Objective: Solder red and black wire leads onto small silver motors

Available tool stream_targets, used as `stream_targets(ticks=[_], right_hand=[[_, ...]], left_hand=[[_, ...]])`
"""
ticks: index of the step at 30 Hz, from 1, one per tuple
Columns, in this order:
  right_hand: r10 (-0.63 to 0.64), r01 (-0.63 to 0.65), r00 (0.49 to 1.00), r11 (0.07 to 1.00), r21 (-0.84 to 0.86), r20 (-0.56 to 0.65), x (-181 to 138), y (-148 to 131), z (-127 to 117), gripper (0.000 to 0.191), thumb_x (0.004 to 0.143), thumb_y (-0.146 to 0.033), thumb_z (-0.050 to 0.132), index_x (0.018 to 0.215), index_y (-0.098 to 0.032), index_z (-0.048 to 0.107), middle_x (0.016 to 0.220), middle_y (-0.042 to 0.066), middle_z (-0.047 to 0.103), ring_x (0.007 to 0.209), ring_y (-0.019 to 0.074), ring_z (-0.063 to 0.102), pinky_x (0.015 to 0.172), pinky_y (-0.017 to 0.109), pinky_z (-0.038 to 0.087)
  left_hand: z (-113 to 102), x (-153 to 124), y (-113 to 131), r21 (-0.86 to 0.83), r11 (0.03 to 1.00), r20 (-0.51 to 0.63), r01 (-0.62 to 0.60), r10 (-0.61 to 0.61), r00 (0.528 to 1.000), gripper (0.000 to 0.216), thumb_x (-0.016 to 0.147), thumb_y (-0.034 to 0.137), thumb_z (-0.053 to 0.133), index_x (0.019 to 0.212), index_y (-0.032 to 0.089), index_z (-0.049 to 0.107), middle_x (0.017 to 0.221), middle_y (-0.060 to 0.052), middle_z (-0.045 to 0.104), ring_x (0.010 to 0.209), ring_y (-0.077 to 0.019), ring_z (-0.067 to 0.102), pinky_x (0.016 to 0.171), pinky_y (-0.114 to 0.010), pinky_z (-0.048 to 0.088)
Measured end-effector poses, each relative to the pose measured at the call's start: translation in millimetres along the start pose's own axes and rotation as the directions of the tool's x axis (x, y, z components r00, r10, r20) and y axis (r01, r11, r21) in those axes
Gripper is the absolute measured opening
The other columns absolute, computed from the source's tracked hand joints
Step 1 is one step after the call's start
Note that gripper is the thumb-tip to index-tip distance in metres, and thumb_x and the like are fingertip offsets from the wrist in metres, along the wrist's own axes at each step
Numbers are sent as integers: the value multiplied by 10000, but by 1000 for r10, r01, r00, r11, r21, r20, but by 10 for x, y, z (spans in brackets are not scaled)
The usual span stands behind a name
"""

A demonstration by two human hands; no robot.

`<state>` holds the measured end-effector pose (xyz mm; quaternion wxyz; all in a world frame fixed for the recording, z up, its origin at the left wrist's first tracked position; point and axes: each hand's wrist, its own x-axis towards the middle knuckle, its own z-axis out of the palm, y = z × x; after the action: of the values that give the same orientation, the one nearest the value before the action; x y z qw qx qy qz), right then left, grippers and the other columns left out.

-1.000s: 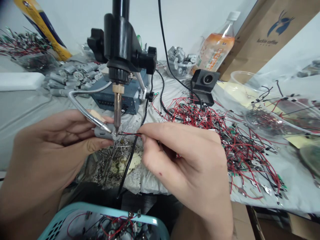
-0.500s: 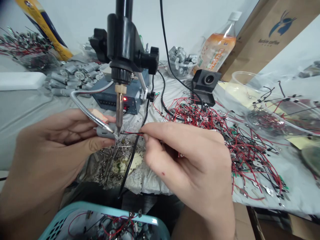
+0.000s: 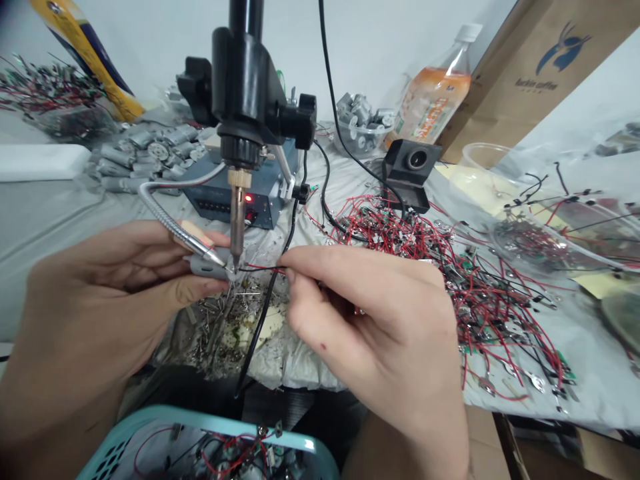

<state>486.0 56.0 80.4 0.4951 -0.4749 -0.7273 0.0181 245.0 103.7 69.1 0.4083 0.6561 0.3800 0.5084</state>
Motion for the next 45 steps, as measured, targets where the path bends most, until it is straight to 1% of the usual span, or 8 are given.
stream_targets(ticks=[5, 11, 15, 19, 24, 30, 36, 45], right_hand=[[19, -19, 1000, 1000, -14, 2, -15, -1, 6, 180, 1131, -229, 730, 1046, -308, 868, 849, -32, 851, 602, 115, 702, 589, 235, 623], [29, -29, 1000, 1000, -3, -8, -9, -3, 17, 183, 1125, -211, 737, 1059, -314, 873, 890, -38, 870, 647, 118, 738, 629, 237, 643], [20, -20, 1000, 1000, 13, -19, -1, 1, 18, 186, 1104, -194, 747, 1048, -312, 880, 886, -33, 875, 637, 127, 741, 635, 257, 667], [43, -43, 999, 999, -2, -27, 6, -1, 23, 175, 1122, -236, 752, 1050, -323, 886, 904, -34, 882, 655, 130, 756, 639, 262, 673], [19, -17, 999, 999, 41, -41, 24, -10, 25, 193, 1098, -173, 757, 1034, -296, 892, 911, -58, 890, 653, 95, 755, 649, 216, 662], [9, -8, 1000, 1000, 30, -30, 10, -10, 24, 184, 1096, -163, 755, 1045, -288, 880, 931, -64, 892, 662, 83, 743, 689, 207, 668], [39, -39, 999, 999, -16, -18, -25, 3, 11, 164, 1128, -262, 752, 1064, -328, 887, 918, -55, 878, 620, 101, 704, 668, 239, 660], [10, -8, 999, 999, 32, -40, 18, -17, -6, 178, 1096, -172, 771, 1048, -282, 903, 930, -60, 891, 671, 81, 743, 710, 192, 668]], left_hand=[[10, -2, 29, -5, 1000, 12, 9, -9, 1000, 444, 955, 110, 970, 1179, 491, 940, 1113, 185, 932, 1031, -102, 921, 922, -99, 718], [22, 36, -9, -4, 1000, 2, 2, -2, 1000, 453, 947, 108, 976, 1210, 476, 945, 1170, 153, 939, 1050, -128, 929, 922, -127, 734], [13, 39, -34, 1, 1000, -25, 10, -10, 1000, 419, 928, 146, 1003, 1176, 478, 945, 1237, 162, 930, 1115, -134, 923, 1008, -150, 727], [17, 30, -6, -10, 999, -18, 36, -36, 999, 421, 936, 132, 986, 1186, 467, 945, 1196, 147, 939, 1090, -133, 926, 963, -134, 726], [28, 40, 10, -39, 999, -13, 26, -27, 1000, 414, 907, 100, 995, 1177, 411, 956, 1179, 91, 946, 1044, -190, 939, 937, -210, 770], [17, 22, 2, -24, 1000, -4, 15, -16, 1000, 424, 928, 106, 991, 1169, 452, 945, 1185, 148, 939, 1085, -126, 925, 975, -114, 711], [32, 44, 2, -11, 1000, -2, 29, -29, 1000, 395, 926, 94, 983, 1166, 405, 948, 1111, 111, 947, 1024, -156, 934, 885, -125, 733], [12, 8, -17, -32, 999, -13, 7, -7, 1000, 403, 916, 85, 995, 1138, 416, 944, 1181, 145, 939, 1096, -121, 922, 1008, -120, 705]])
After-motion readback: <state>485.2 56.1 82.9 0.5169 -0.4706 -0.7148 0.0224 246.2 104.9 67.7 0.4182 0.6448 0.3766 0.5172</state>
